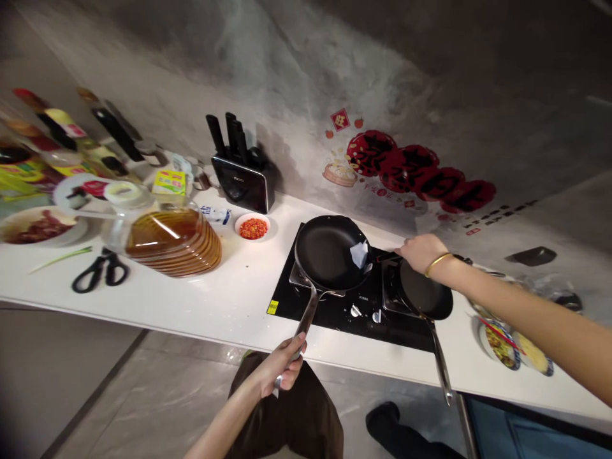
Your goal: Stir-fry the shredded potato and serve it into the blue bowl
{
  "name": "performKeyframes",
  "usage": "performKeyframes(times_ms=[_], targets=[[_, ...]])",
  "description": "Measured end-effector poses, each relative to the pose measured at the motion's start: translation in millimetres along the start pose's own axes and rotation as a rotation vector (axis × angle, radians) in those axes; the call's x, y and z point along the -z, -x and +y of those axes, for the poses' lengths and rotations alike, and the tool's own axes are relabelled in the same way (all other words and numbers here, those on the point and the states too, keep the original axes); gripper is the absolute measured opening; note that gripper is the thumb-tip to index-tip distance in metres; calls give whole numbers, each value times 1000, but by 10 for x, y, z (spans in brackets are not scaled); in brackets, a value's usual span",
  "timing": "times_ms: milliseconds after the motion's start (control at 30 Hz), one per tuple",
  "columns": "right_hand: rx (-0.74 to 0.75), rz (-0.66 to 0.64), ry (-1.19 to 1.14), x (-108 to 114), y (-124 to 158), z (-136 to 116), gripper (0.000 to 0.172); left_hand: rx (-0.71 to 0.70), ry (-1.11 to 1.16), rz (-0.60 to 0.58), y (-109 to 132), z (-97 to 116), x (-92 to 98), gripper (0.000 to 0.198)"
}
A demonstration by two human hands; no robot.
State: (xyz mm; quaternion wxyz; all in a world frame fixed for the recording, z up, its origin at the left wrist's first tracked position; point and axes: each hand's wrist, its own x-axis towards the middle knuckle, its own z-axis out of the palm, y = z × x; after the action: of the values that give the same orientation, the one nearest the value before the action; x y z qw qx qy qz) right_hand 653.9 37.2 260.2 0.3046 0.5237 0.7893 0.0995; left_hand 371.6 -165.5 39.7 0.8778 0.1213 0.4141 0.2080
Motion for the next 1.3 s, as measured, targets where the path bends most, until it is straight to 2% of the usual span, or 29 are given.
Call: performKeyframes(times_ms=[100, 133, 233, 333, 433, 533, 600, 767, 833, 900, 933, 1000, 1067, 1100, 1200, 1300], targets=[[19, 46, 226, -83, -166, -95, 42, -3, -1, -8, -28, -23, 15, 50], [40, 98, 259, -109, -231, -115, 45, -4, -1, -10, -40, -32, 14, 50], [99, 226, 285, -178, -414, -126, 49, 4, 6, -4, -73, -61, -13, 51], [104, 221, 261, -232, -496, -161, 51, 8, 25, 14, -83, -82, -53, 51], [-17, 105, 181, -251, -421, -318, 51, -4, 33, 17, -64, -72, -60, 50], [-160, -85, 58, -201, -267, -491, 45, -6, 28, 12, -32, -34, -31, 49], [-196, -205, -46, -128, -179, -499, 40, -4, 22, 5, -15, -11, -8, 49], [-33, -370, -408, 23, -20, -140, 28, 17, 21, -1, -9, 14, 17, 49], [-11, -464, -615, -13, 26, -61, 32, 36, 19, 0, -8, 22, 17, 49], [-5, -512, -768, -126, 26, -129, 41, 42, 15, 0, 0, 33, 13, 49], [11, -477, -799, -206, -2, -218, 43, 43, 12, 2, 5, 37, 10, 49], [34, -280, -769, -390, -112, -471, 42, 38, 5, 15, 13, 40, 0, 49], [-33, -56, -636, -561, -263, -738, 42, 32, -6, 37, 12, 32, -9, 49], [-91, 14, -554, -630, -334, -844, 43, 32, -11, 49, 9, 26, -12, 50], [-205, 43, -412, -762, -437, -958, 47, 33, -19, 74, -5, 8, -14, 50], [-187, 44, -522, -826, -363, -815, 45, 36, -26, 96, -13, 0, -13, 51]])
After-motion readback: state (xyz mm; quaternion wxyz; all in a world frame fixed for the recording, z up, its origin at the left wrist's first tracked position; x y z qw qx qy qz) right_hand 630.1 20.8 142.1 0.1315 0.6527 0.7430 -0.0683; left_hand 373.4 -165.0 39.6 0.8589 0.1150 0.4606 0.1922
